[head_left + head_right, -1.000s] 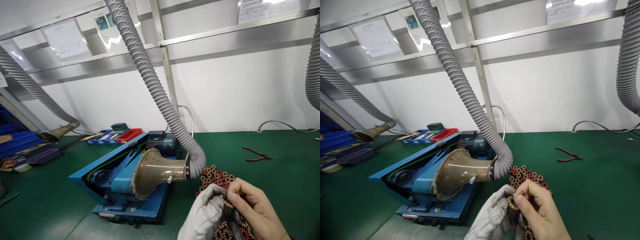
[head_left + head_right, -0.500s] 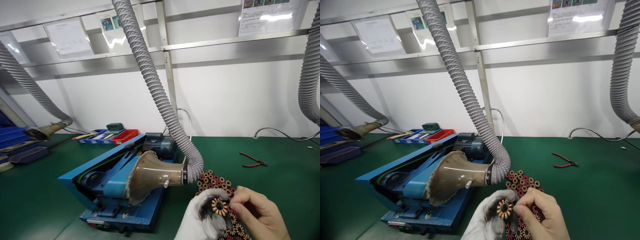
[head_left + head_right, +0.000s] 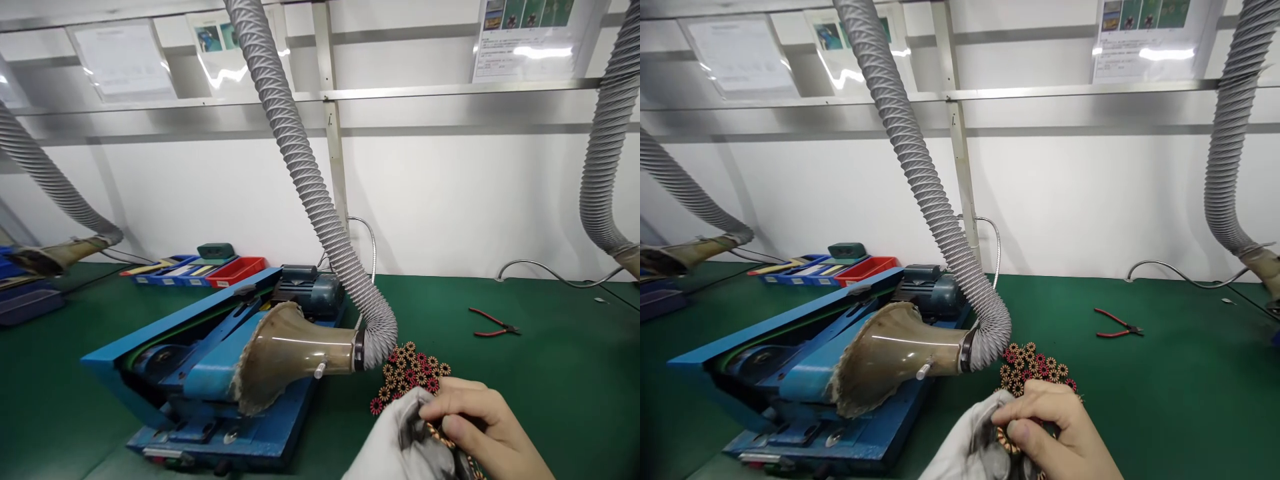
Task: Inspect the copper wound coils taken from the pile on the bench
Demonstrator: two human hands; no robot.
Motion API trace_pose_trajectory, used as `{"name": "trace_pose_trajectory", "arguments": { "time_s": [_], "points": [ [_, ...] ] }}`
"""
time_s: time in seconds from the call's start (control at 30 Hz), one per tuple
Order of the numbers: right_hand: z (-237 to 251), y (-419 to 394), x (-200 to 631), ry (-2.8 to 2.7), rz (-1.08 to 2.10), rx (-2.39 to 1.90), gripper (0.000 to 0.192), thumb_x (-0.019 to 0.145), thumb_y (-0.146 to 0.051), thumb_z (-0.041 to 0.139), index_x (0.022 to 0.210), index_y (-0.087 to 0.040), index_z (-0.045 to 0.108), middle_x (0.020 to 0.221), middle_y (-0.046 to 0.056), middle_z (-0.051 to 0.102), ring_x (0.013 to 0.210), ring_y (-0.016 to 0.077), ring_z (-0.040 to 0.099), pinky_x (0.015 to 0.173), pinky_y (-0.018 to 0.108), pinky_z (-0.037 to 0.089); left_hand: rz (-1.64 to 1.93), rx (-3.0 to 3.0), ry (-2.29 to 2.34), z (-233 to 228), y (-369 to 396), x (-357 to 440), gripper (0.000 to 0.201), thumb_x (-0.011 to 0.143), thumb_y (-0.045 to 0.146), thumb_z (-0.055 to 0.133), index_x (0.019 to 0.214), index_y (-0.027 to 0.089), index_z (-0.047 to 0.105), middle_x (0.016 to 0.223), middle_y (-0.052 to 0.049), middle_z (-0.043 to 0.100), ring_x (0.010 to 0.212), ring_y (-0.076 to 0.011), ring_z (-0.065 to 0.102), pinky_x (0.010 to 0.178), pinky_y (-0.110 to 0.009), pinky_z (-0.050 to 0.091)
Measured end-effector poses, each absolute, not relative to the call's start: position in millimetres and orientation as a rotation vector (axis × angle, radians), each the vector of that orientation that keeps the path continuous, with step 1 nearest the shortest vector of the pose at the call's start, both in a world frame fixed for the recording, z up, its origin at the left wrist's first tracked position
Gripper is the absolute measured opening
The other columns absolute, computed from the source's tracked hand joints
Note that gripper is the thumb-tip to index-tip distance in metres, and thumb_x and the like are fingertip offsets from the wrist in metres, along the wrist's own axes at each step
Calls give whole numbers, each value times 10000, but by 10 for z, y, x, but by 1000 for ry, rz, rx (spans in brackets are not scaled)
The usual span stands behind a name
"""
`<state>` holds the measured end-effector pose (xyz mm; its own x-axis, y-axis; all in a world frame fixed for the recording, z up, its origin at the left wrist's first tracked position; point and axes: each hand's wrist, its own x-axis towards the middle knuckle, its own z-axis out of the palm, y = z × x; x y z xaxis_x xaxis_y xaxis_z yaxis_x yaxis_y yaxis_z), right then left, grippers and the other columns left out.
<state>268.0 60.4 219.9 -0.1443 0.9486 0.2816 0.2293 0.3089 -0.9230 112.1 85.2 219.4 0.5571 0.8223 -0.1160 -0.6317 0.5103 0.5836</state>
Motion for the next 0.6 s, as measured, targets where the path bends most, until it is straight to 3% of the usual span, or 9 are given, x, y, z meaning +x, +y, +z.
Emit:
{"name": "trace_pose_trajectory", "arguments": {
  "time_s": [0.07,0.13,0.27,0.33,0.4,0.43,0.5,0.6],
  "points": [
    [2243,657,2609,-1549,980,-951,301,837,-499,707,714,-244,808,675,58,710,677,214,612,655,300,473,832,450,357,2207,868,1163,267,605,294,887,667,173,657,700,0,638,753,-156,649,782,-253,519],
    [2285,687,2559,-1338,1040,-850,318,814,-471,752,634,-209,758,567,7,607,552,135,487,550,242,387,808,429,345,2225,852,1179,301,595,335,899,649,174,650,705,5,641,775,-132,639,833,-231,499],
    [2310,671,2583,-894,1261,-614,286,816,-452,763,665,-217,704,471,-94,321,435,75,217,442,199,251,858,564,407,2223,766,1114,232,656,318,857,713,159,697,716,-12,662,681,-145,637,763,-274,511],
    [2292,642,2622,-933,1188,-684,285,805,-490,758,703,-226,729,489,-72,400,441,85,304,474,213,320,884,634,429,2189,741,1072,257,633,294,868,787,154,718,783,-38,685,720,-179,657,760,-305,513],
    [2274,618,2640,-1105,999,-922,334,743,-573,774,775,-241,792,689,35,639,625,168,540,631,292,447,921,674,439,2138,753,1060,304,636,321,866,855,166,722,840,-51,693,839,-215,668,824,-332,503],
    [2272,614,2639,-1214,929,-1019,379,728,-617,760,816,-252,813,804,75,689,735,220,591,704,336,466,935,685,439,2111,770,1068,307,655,356,852,863,172,719,846,-51,690,889,-226,663,859,-345,493],
    [2285,627,2621,-1451,892,-1060,432,774,-659,686,807,-251,824,805,87,689,787,253,598,733,362,463,956,716,435,2071,816,1102,296,704,428,805,826,177,706,819,-42,673,914,-229,650,893,-360,474],
    [2315,677,2577,-1624,958,-919,507,872,-630,588,668,-209,785,576,20,553,601,186,513,585,293,396,987,873,456,2074,854,1136,305,705,444,802,731,171,669,762,-21,631,856,-206,621,874,-338,456]
  ]
}}
